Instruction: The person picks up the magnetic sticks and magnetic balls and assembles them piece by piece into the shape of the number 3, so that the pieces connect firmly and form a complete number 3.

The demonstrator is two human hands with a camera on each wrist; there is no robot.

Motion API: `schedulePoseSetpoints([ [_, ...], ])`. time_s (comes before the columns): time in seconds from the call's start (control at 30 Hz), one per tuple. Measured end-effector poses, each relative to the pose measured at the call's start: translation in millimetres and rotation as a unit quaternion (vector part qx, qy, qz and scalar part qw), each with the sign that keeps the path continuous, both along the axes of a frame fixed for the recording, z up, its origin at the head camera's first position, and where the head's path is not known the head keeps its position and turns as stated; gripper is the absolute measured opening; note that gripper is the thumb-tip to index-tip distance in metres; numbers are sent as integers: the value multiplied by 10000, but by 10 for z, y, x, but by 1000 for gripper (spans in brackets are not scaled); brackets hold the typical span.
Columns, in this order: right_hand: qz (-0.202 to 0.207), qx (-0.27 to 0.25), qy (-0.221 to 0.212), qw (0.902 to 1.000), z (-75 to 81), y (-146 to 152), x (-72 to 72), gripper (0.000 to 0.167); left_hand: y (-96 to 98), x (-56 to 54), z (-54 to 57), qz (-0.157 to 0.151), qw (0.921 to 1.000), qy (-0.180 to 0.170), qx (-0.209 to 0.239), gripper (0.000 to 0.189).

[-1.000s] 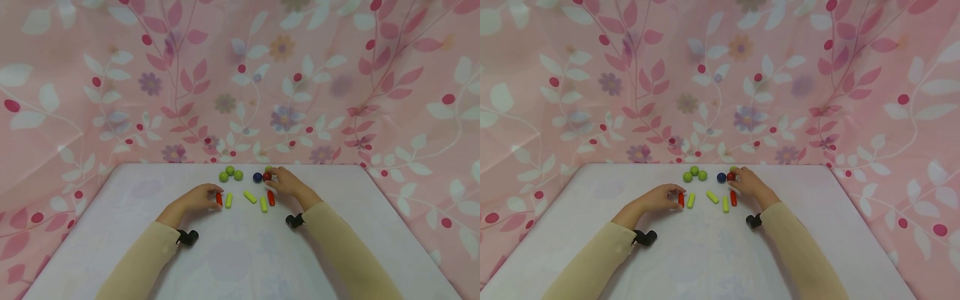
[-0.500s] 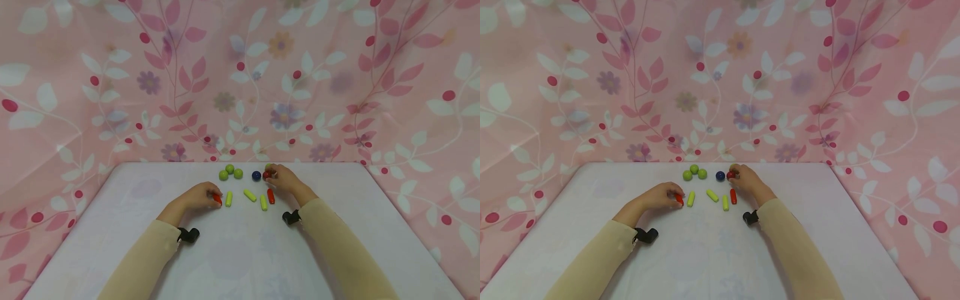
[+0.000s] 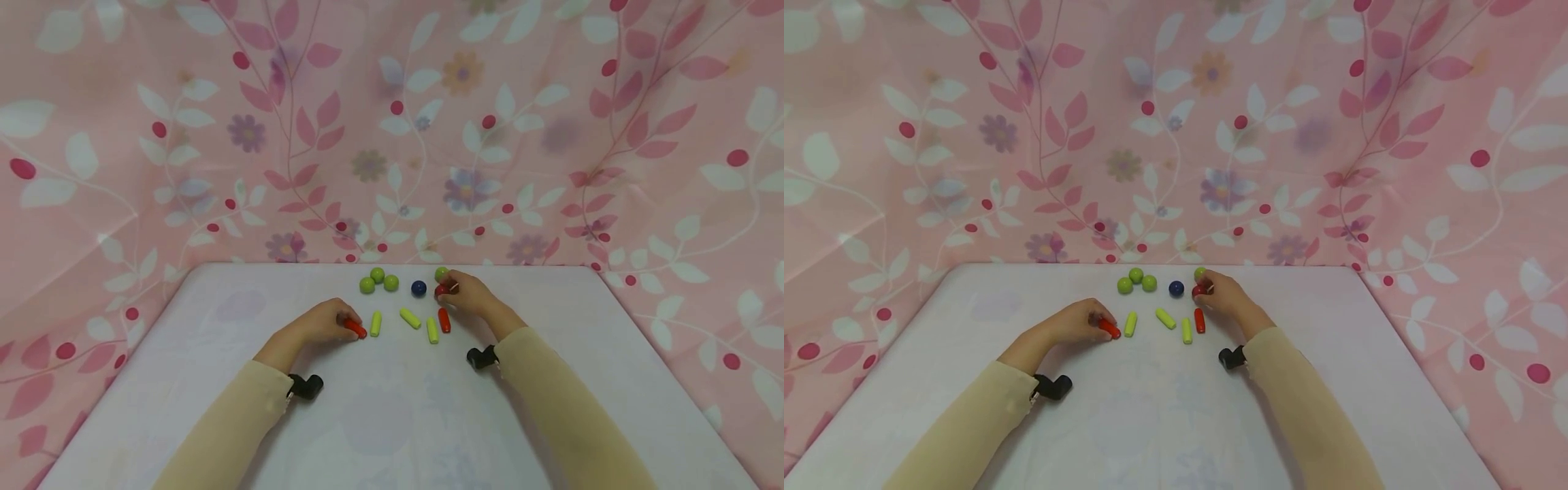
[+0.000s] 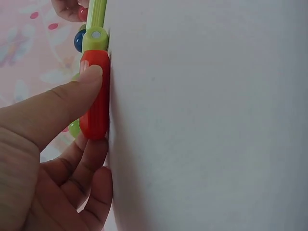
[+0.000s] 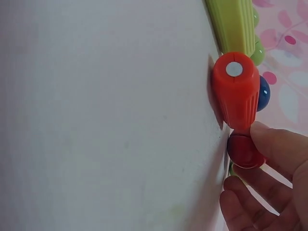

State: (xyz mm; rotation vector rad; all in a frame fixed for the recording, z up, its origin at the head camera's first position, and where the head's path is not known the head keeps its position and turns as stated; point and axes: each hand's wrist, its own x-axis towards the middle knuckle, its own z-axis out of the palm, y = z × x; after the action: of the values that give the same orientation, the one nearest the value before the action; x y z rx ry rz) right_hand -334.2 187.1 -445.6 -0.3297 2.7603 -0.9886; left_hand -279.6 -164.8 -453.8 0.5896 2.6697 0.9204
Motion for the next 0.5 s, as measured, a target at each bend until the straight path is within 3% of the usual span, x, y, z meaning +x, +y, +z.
schedulePoseSetpoints([
  [0.33,256,-92,169,9995,90,120,173,32,29,91,49,-31,9995,-274,-147,15],
  [0.5,437,-182,175,9987,136,155,288,30,51,180,64,-105,9995,-233,-207,14],
])
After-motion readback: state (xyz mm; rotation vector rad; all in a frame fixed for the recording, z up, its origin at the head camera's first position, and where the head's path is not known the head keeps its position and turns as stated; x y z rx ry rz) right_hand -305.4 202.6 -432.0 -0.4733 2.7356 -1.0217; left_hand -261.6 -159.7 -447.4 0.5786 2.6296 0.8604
